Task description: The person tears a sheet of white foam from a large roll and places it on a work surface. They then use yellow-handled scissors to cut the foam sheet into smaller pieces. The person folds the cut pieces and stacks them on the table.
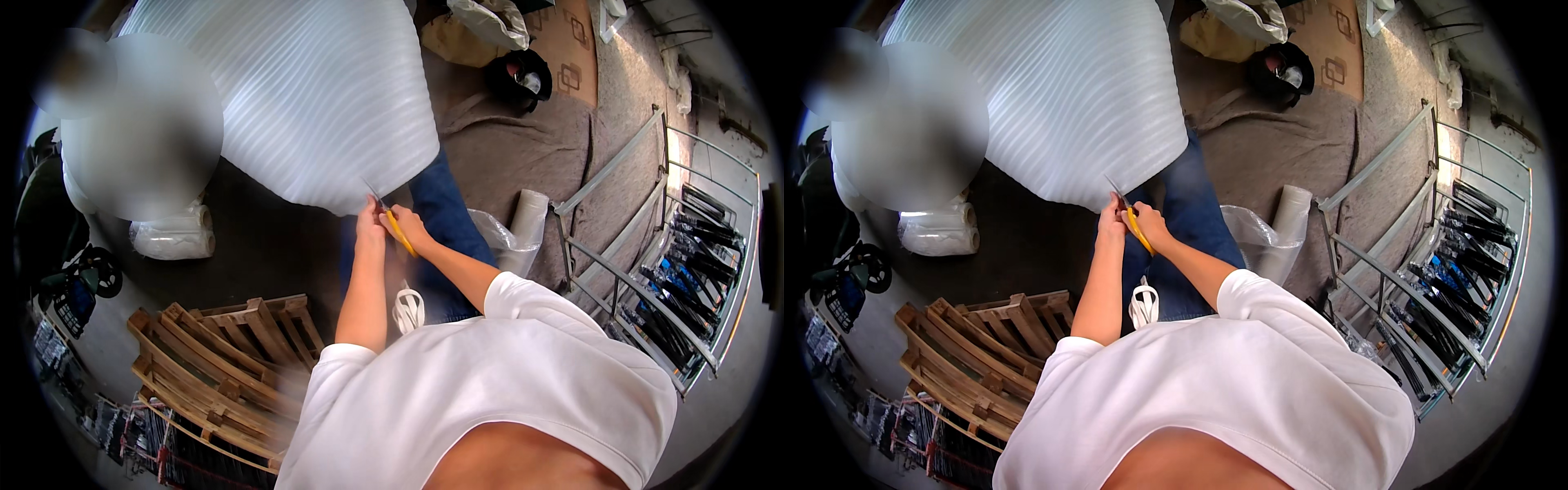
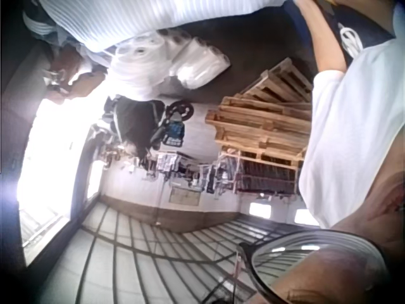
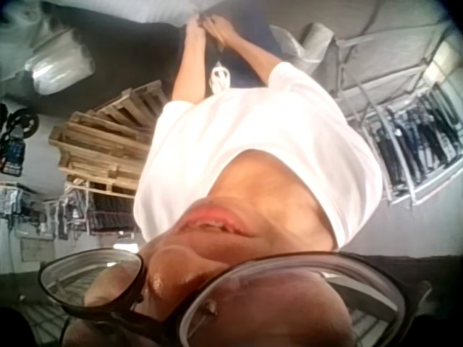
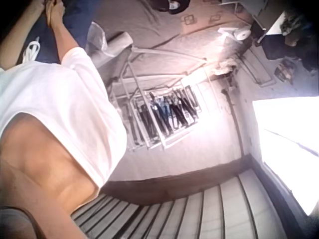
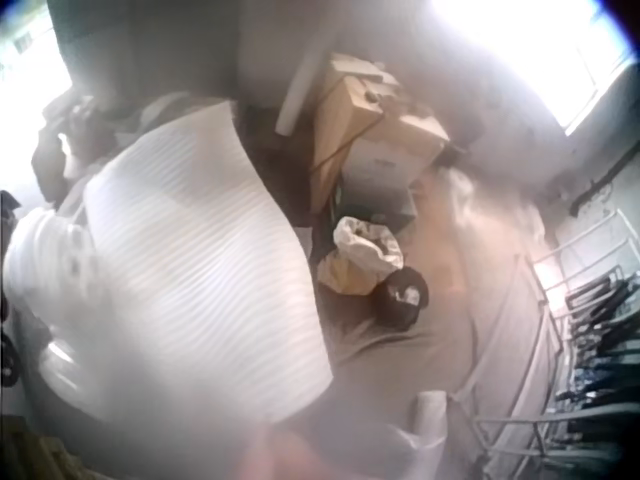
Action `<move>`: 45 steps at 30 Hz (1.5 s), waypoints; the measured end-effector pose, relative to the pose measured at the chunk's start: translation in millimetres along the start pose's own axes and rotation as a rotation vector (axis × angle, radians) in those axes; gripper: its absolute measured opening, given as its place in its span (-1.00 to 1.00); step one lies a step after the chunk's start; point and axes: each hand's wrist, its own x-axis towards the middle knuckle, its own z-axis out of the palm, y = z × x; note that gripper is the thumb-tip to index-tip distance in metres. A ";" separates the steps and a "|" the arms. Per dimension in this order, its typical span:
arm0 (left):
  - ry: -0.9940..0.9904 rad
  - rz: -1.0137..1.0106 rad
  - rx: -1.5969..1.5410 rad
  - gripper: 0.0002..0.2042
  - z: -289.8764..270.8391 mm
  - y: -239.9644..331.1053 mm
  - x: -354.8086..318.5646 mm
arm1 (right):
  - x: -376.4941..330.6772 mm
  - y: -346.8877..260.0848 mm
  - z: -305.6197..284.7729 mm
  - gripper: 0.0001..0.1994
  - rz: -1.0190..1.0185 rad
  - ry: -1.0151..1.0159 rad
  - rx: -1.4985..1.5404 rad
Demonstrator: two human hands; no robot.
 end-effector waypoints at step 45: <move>0.386 -0.076 -0.152 -0.84 2.3 -50.6 -33.2 | 299.5 -242.3 2.4 -0.48 -0.195 -0.090 0.118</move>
